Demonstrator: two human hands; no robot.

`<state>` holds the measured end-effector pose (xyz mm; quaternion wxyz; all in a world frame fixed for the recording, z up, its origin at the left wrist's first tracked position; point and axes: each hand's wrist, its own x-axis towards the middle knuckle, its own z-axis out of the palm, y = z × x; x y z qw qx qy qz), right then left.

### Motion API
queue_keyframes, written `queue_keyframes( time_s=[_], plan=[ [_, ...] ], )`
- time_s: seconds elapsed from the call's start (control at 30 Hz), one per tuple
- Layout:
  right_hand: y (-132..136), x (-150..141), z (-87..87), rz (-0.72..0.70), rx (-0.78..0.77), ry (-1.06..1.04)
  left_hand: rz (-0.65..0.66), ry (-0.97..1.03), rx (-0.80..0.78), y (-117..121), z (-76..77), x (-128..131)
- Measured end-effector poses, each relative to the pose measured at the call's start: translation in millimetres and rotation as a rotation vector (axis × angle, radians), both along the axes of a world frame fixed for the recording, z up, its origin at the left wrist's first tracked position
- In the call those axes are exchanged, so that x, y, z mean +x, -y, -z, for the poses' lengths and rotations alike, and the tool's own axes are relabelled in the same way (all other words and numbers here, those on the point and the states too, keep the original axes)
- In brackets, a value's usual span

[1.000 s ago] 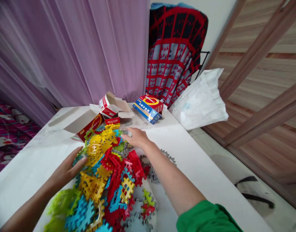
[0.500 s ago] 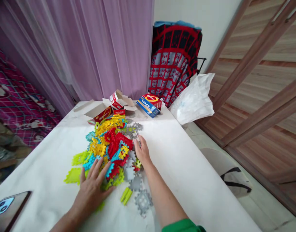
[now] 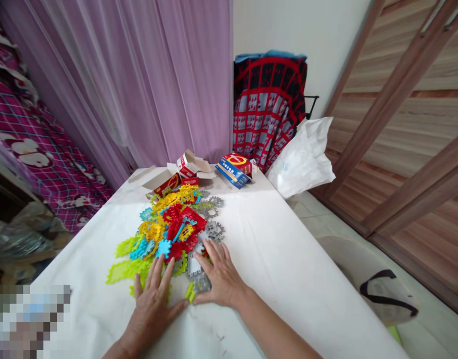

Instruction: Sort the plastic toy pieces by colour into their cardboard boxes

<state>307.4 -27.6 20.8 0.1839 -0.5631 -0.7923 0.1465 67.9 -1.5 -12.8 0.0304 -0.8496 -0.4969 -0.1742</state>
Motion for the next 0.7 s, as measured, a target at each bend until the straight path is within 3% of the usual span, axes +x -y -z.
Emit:
queue_keyframes(
  time_s=[0.07, 0.17, 0.27, 0.37, 0.43, 0.6, 0.7],
  plan=[
    [-23, -8, 3.0, -0.015, 0.125, -0.025, -0.039, 0.021, 0.072, -9, -3.6, 3],
    [-35, -8, 11.8, 0.014, 0.345, -0.132, -0.075, 0.063, 0.161, -15, -5.4, -1],
    [-36, 7, 19.6, 0.223, 0.510, -0.301, -0.064, 0.101, 0.213, -13, -5.6, -4],
    [-44, 22, 22.1, 0.456, 0.565, -0.367, -0.019, 0.107, 0.242, -13, -7.0, -2],
    [-53, 24, 21.2, 0.522, 0.562, -0.335, -0.012, 0.105, 0.240, -15, -8.0, 0],
    [-65, 5, 14.5, 0.531, 0.543, -0.225, -0.014, 0.118, 0.200, -19, -7.7, 0],
    [-64, 7, 7.2, 0.507, 0.623, -0.286, -0.014, 0.137, 0.186, -20, -5.9, -2]
  ],
)
